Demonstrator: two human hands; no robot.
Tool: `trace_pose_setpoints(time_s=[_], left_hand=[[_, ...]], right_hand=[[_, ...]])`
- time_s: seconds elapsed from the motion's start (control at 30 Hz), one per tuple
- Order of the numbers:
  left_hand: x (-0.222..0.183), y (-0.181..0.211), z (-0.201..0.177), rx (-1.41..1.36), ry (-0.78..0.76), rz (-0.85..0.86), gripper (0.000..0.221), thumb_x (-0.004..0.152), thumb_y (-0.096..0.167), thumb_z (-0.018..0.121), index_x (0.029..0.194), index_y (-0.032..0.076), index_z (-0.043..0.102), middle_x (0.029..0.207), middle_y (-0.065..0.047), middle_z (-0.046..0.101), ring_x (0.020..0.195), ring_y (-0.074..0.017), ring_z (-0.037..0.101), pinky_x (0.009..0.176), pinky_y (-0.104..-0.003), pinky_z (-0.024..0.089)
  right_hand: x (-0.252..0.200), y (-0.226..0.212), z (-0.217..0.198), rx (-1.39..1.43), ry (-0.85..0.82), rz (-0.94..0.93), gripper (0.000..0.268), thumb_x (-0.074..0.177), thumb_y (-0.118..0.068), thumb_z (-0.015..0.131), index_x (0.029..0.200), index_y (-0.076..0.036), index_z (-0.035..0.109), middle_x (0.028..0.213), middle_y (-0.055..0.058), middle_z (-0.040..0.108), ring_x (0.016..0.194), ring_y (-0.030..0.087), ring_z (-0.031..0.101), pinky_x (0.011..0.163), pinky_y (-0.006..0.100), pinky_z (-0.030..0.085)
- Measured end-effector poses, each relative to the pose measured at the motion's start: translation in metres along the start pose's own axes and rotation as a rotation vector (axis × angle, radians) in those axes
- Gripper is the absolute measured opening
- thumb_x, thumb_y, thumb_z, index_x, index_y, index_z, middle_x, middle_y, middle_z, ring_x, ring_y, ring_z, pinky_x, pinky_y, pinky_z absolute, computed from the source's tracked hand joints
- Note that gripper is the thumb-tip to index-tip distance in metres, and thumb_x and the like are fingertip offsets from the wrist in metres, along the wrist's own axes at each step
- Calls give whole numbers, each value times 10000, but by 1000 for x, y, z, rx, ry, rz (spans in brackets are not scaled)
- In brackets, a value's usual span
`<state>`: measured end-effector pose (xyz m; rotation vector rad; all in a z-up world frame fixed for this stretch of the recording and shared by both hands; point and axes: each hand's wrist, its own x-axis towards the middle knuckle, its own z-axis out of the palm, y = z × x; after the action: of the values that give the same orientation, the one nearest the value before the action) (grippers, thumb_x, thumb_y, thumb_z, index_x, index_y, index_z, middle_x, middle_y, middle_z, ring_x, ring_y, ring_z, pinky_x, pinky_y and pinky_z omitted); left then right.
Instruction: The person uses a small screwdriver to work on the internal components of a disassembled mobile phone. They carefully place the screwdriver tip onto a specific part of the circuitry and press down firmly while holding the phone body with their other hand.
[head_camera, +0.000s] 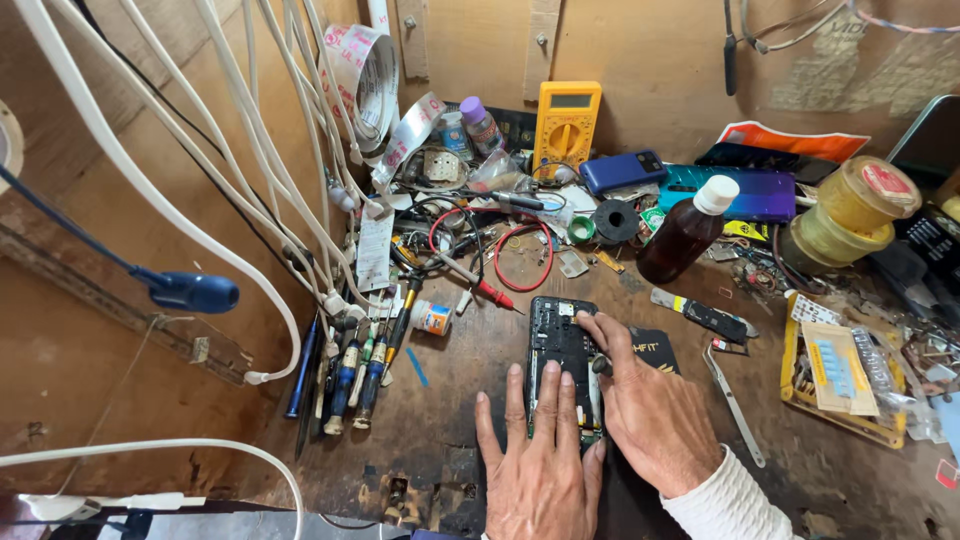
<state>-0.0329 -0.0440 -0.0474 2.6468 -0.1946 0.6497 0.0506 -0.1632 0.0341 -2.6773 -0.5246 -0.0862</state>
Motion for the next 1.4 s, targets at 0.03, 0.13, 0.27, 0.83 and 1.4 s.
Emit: trace_pose_setpoints(time_s=[0.03, 0.13, 0.27, 0.83, 1.4], left_hand=[[1, 0, 0, -1, 1, -2, 712, 938, 393, 560, 1462, -72, 432, 1573, -241, 363, 1481, -508, 185, 1127, -717, 39], [4, 2, -5, 1, -8, -6, 698, 939, 385, 562, 1450, -74, 441, 1565, -248, 371, 1472, -522, 187, 1125, -719, 45], [15, 4, -18, -77, -107, -34, 627, 953, 322, 545, 1423, -87, 476, 1534, -249, 391, 1478, -525, 190, 1139, -689, 81], [39, 7, -7, -21, -58, 18, 548, 1003, 257, 456, 1435, -78, 482, 1571, -203, 404, 1536, -413, 163, 1182, -645, 63], [22, 11, 2, -108, -5, 29, 552, 982, 227, 508, 1456, -55, 484, 1567, -207, 426, 1525, -460, 186, 1173, -638, 77]], right_hand=[[1, 0, 0, -19, 4, 13, 763, 840, -100, 613, 1549, -211, 351, 1067, 163, 748, 741, 419, 715, 615, 530, 562], [3, -1, 0, -62, 0, 15, 765, 848, -110, 608, 1558, -220, 348, 1004, 166, 755, 728, 412, 717, 612, 525, 564], [4, 4, 0, -161, -123, 109, 734, 916, -174, 587, 1591, -284, 323, 911, 161, 767, 759, 375, 733, 655, 508, 574], [2, 15, 1, 50, 33, -61, 809, 783, -32, 544, 1547, -190, 328, 1244, 79, 727, 777, 387, 725, 635, 519, 567], [13, 30, 3, 318, 238, 51, 178, 939, -63, 626, 1112, -61, 668, 913, 105, 729, 757, 248, 728, 665, 366, 558]])
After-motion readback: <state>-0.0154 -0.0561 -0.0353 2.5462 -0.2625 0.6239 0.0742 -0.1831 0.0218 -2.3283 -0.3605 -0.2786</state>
